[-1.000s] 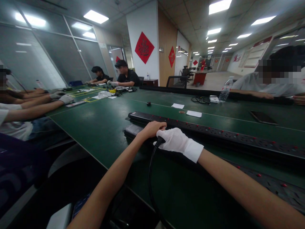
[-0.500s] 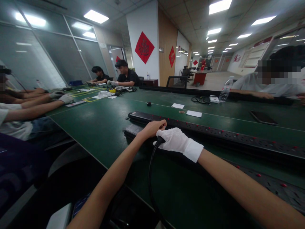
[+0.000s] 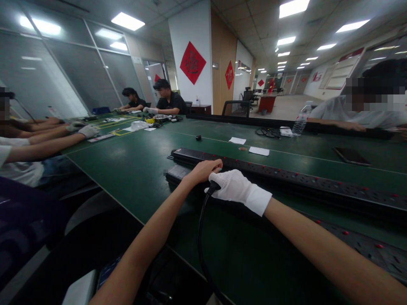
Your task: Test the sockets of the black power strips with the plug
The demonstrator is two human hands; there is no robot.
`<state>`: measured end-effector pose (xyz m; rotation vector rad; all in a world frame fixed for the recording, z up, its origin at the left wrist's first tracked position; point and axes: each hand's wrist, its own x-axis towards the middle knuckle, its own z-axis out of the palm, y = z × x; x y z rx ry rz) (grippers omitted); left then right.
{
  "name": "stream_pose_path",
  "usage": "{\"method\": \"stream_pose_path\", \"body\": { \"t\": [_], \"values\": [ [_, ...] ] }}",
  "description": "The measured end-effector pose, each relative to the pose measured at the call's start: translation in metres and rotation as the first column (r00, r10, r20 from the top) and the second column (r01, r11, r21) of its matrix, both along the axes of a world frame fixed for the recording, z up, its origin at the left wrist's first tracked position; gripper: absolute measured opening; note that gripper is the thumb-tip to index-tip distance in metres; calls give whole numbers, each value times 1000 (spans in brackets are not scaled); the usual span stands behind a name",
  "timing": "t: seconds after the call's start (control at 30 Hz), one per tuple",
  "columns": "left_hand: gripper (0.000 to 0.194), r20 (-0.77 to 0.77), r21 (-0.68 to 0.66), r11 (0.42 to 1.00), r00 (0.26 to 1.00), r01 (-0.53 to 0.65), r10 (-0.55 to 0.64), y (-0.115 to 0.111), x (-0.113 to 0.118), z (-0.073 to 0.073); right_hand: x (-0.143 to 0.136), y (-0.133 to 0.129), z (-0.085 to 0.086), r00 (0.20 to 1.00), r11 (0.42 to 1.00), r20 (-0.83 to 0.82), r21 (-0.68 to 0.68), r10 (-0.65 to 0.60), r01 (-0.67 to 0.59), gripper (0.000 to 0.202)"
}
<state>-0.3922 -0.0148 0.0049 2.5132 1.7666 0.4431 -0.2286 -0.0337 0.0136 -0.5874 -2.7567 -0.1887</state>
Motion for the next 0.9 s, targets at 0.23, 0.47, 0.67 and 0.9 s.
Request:
{"method": "stream_pose_path", "body": {
  "t": [0.23, 0.47, 0.67, 0.9],
  "values": [
    [22, -15, 11, 1000, 1000, -11, 11, 1, 0, -2, -1, 0, 0, 1000, 1000, -5, 0, -7, 7, 31],
    [22, -25, -3, 999, 999, -32, 32, 0, 1, 0, 0, -1, 2, 1000, 1000, -3, -17, -6, 6, 29],
    [24, -24, -16, 1000, 999, -26, 26, -2, 2, 2, 0, -2, 3, 1000, 1000, -6, -22, -1, 1, 29],
    [24, -11, -20, 999, 1000, -25, 25, -1, 1, 3, 0, -2, 3, 1000, 1000, -10, -26, 0, 0, 26]
  ]
}}
